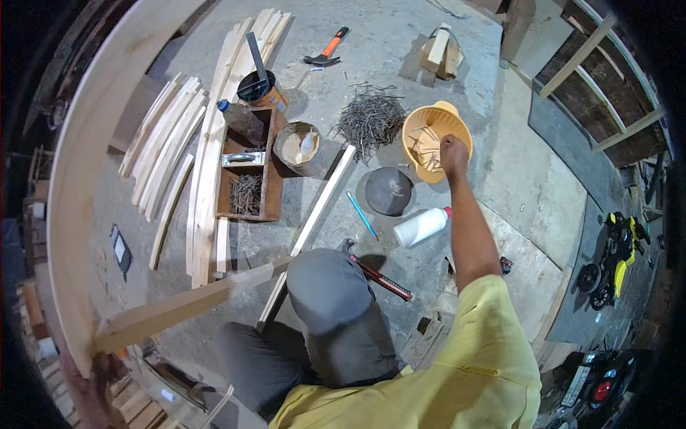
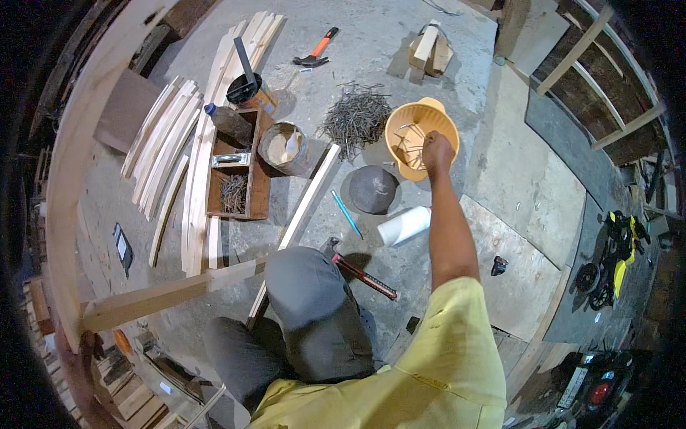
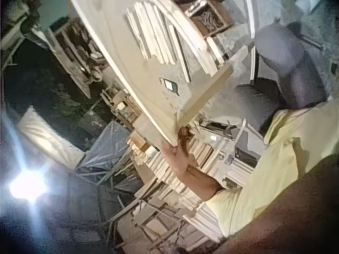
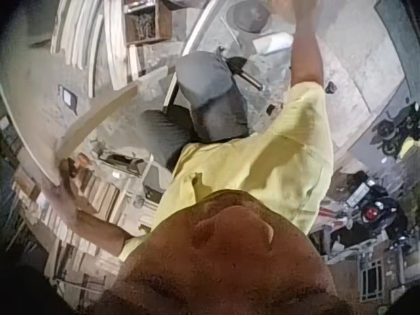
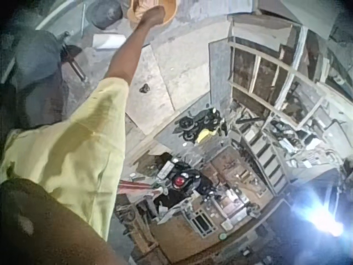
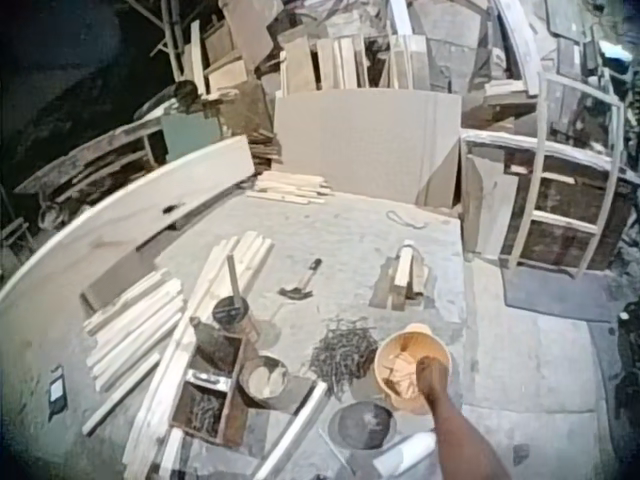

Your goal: Assembling a rectangular wooden frame using wood glue and nails with a hammer.

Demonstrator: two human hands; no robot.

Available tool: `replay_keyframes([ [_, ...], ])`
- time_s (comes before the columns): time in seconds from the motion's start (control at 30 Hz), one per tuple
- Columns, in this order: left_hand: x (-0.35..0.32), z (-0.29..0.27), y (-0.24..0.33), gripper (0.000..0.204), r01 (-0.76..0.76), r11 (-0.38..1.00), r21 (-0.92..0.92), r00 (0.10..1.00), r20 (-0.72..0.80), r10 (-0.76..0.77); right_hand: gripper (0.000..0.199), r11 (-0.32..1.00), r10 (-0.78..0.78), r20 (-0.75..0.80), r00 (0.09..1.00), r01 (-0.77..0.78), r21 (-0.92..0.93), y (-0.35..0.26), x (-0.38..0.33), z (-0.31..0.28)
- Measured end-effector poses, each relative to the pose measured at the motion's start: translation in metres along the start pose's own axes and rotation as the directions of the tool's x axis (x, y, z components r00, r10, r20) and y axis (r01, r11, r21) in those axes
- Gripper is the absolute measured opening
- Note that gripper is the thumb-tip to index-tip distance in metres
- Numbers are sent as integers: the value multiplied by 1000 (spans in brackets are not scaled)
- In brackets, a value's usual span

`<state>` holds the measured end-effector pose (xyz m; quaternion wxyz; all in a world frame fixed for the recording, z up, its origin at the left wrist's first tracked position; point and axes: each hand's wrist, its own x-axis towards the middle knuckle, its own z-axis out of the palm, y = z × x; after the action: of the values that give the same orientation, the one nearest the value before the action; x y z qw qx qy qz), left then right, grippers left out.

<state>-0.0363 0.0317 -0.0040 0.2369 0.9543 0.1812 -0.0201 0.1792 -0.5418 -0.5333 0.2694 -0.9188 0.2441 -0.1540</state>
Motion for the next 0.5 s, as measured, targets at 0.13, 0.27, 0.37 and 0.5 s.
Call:
replay_keyframes([
  [0.13, -2, -6, -23, 47, -118, 985, 127, 981, -138, 135, 22, 991, -23, 312, 950, 62, -116, 15, 14, 38],
  [0.27, -5, -19, -20, 50, -17, 999, 34, 999, -34, 19, 24, 955, -50, 415, 909, 165, -246, 22, 18, 69],
  [0.37, -3, -20, -8, 52, 47, 999, -8, 996, 80, -46, 20, 860, -158, 495, 855, 366, -357, 30, 21, 79],
  [0.5, -9, 7, 6, 52, -11, 998, -64, 998, -62, 7, 16, 800, -281, 492, 824, 484, -354, 49, 23, 74],
])
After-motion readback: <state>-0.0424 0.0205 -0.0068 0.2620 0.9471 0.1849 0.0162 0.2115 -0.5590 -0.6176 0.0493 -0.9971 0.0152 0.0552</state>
